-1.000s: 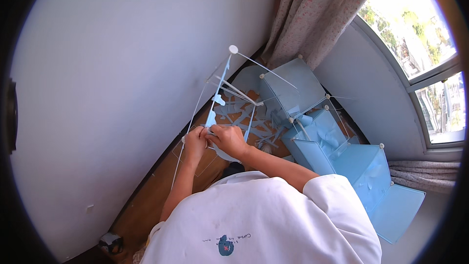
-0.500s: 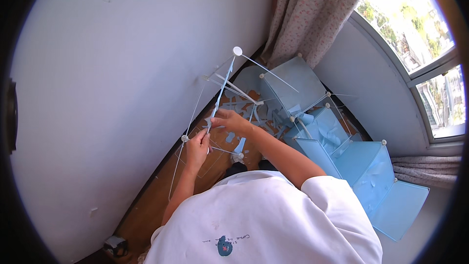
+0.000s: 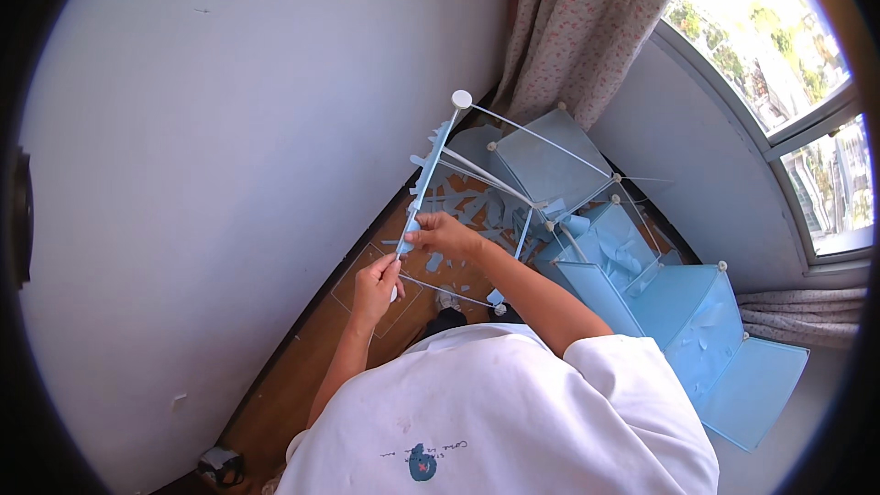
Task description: The person assembles a light blue plastic storage unit by hand. They attach side panels to a white wireframe structure, connect the frame pieces, and secure the components together in a room with a window.
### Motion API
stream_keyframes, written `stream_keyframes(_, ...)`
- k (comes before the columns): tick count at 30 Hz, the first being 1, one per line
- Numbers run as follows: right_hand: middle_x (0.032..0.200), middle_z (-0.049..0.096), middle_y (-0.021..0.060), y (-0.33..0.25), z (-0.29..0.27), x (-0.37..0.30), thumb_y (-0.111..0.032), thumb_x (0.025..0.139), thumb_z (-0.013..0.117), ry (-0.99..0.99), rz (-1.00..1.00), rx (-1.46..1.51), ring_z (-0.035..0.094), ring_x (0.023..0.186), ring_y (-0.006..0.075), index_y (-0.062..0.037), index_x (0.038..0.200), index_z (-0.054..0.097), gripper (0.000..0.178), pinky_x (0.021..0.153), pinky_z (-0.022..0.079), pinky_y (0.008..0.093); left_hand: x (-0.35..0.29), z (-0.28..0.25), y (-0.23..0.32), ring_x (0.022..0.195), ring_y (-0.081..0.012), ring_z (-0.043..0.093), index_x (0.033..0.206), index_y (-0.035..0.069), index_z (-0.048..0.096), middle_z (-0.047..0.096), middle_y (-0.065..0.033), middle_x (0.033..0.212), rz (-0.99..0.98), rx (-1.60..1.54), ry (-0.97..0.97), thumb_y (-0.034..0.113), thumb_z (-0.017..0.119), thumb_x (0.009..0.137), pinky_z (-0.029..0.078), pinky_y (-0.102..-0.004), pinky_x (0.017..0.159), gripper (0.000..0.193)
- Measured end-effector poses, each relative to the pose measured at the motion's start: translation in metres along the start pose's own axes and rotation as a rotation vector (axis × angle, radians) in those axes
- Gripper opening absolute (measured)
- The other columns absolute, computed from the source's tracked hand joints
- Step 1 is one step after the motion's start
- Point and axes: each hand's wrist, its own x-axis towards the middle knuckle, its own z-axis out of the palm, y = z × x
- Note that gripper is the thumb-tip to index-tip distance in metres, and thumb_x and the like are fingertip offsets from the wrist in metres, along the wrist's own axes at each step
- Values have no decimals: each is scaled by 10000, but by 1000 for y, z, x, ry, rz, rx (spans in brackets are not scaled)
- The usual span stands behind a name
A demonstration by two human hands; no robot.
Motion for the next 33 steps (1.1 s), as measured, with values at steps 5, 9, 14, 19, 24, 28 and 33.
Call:
stream_keyframes(5,623,580,55,-9,9,-8,-203,813,596,242,-218,-816,554,550,135,-38,732,551,190,475,411,307,5,5,-1,408,-96,523,895,19,607,517,-40,469,32,105,50,142,492,868,379,-239,396,171)
stream_keyframes(9,606,566,79,-17,23,-15,-171,762,607,362,-527,-1300,566,559,223,-48,682,513,175,455,413,333,7,9,2,407,-141,544,797,21,583,525,-76,464,45,201,85,141,504,858,393,-268,400,156)
stream_keyframes(14,577,538,68,-17,32,-21,-156,722,617,420,-617,-1346,559,565,255,-64,638,467,194,453,414,351,8,11,5,420,-165,554,765,7,563,530,-91,475,84,296,117,128,518,842,397,-284,406,150)
stream_keyframes(19,601,528,70,-14,45,-28,-139,712,617,425,-681,-1310,561,599,243,-67,662,464,176,459,423,347,4,10,5,406,-123,521,772,-2,562,514,-62,465,58,263,165,110,511,840,381,-259,400,141)
stream_keyframes(24,615,555,78,-22,77,-49,-146,738,613,280,-801,-1248,561,574,246,-58,684,502,151,457,434,328,19,-12,-3,390,-83,472,758,7,568,510,-43,465,33,175,163,174,475,876,347,-238,367,225)
stream_keyframes(28,634,590,116,-6,33,-45,-215,781,578,542,-225,-1242,577,563,267,-70,728,556,156,478,437,358,22,-13,-2,396,-82,466,801,6,579,517,-37,471,-110,42,161,211,453,897,355,-229,383,259)
stream_keyframes(33,687,613,89,1,9,-28,-224,771,592,351,111,-1541,602,645,266,-59,789,596,166,533,454,350,14,-5,-7,398,-83,462,888,2,587,515,-34,473,-87,56,108,208,438,904,360,-228,398,255)
